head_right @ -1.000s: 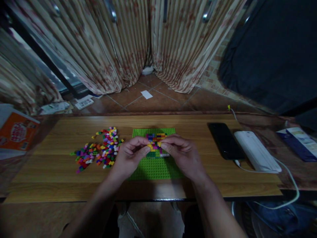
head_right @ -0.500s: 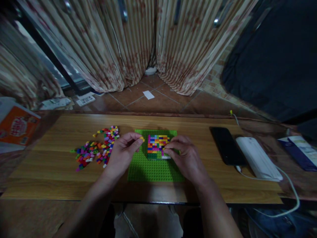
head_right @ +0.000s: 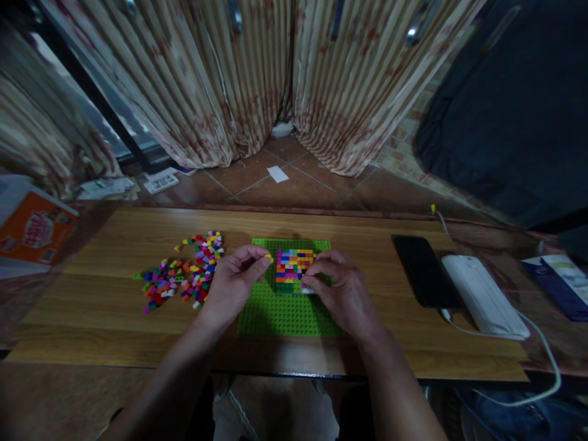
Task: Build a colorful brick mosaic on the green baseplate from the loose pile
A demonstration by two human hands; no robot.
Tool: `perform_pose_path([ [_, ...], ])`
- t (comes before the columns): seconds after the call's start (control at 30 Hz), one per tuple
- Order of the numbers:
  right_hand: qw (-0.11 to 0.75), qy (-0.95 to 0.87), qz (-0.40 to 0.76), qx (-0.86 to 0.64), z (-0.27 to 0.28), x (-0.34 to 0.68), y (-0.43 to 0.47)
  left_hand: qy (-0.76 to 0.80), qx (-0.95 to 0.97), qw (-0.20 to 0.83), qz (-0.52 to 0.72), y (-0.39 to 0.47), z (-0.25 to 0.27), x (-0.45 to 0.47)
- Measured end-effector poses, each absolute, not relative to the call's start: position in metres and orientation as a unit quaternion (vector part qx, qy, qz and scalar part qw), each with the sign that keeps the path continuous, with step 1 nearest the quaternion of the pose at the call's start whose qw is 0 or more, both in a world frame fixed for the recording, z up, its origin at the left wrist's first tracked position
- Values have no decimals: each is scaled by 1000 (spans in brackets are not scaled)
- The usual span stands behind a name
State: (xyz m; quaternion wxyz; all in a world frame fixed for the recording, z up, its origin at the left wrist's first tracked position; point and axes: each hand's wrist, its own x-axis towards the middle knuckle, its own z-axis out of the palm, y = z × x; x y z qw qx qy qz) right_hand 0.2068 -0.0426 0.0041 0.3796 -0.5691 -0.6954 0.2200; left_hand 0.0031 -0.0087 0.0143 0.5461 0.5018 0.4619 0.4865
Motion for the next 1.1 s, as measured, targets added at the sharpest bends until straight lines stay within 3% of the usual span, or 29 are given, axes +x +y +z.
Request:
perform_pose_path([
  [0.5,443,-602,287,-600,-6,202,-41,438,510,565,478,-11,8,6],
  [1.1,428,-566,346,-614,-15,200,-38,472,500,562,459,-13,6,13],
])
